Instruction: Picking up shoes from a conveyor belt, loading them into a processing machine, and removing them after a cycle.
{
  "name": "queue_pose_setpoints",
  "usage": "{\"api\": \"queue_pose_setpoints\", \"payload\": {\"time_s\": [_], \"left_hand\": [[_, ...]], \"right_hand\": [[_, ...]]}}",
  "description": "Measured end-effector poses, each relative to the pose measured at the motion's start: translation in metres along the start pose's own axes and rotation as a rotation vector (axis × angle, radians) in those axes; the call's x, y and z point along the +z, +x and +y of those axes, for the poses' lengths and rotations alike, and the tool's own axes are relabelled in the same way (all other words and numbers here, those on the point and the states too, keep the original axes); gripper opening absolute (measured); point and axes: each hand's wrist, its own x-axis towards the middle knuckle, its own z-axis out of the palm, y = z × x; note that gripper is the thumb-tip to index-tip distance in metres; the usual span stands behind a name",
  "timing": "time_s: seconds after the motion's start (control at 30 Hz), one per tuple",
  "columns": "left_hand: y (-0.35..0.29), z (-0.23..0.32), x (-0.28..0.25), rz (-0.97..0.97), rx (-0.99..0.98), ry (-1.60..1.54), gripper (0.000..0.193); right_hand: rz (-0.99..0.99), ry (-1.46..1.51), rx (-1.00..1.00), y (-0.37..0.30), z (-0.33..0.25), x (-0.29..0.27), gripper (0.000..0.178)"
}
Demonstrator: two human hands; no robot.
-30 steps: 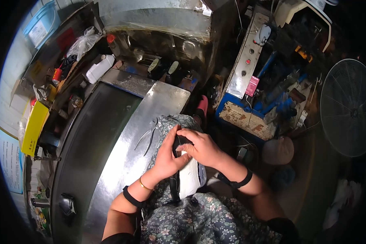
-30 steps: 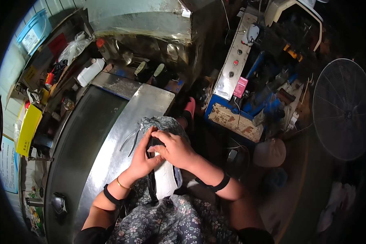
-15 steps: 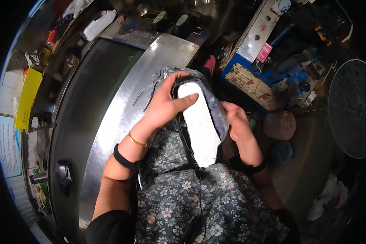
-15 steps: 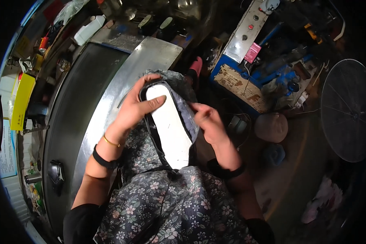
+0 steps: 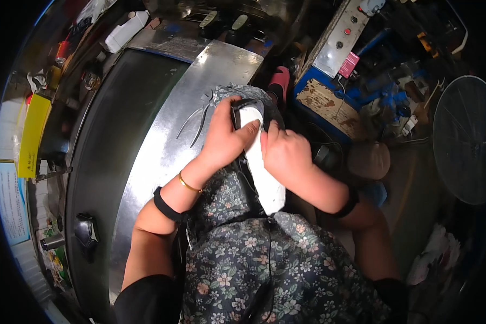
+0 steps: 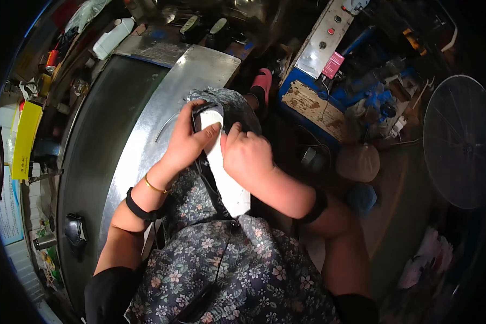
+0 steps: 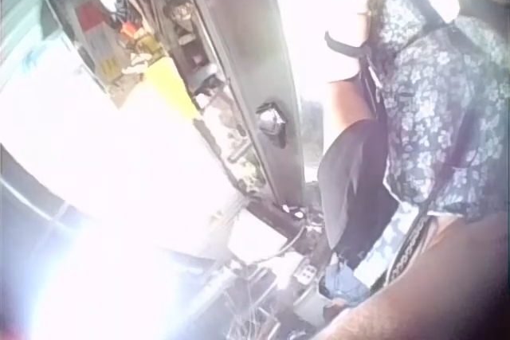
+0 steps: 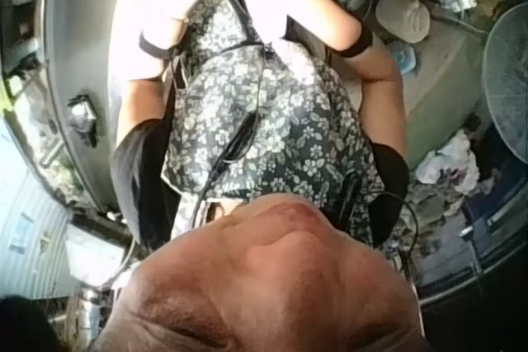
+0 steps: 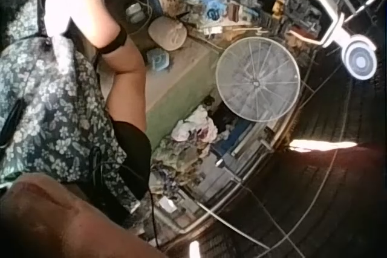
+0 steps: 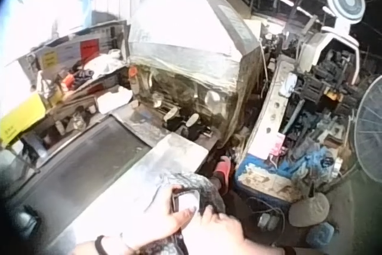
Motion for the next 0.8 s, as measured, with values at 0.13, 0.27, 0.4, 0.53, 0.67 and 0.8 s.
{"api": "queue_pose_setpoints", "payload": {"time_s": [0.13,0.27,0.4,0.53,0.67,0.8], "left_hand": [[-0.003,-0.003,-0.003,-0.089,-0.023,-0.051,0.060],[-0.017,-0.003,-0.003,-0.046,-0.028,0.007,0.057],[-0.011,0.020,-0.016,-0.173,-0.226,-1.015,0.053],[-0.046,-0.004,0.011,0.273,-0.294,-0.127,0.050],[-0.053,0.021,-0.014,0.273,-0.065,0.821,0.032],[-0.081,0.000,-0.021,0.076,-0.005,0.452,0.045]], "right_hand": [[-0.361,1.038,0.494,-0.014,0.029,0.003,0.047],[-0.229,0.861,0.258,-0.082,0.006,0.015,0.058],[-0.339,1.586,0.475,-0.056,0.009,0.014,0.066],[-0.220,1.445,0.448,-0.031,-0.024,0.008,0.064],[-0.204,1.061,0.483,-0.038,-0.064,0.011,0.081],[-0.085,1.268,0.316,-0.045,-0.059,0.019,0.075]]}}
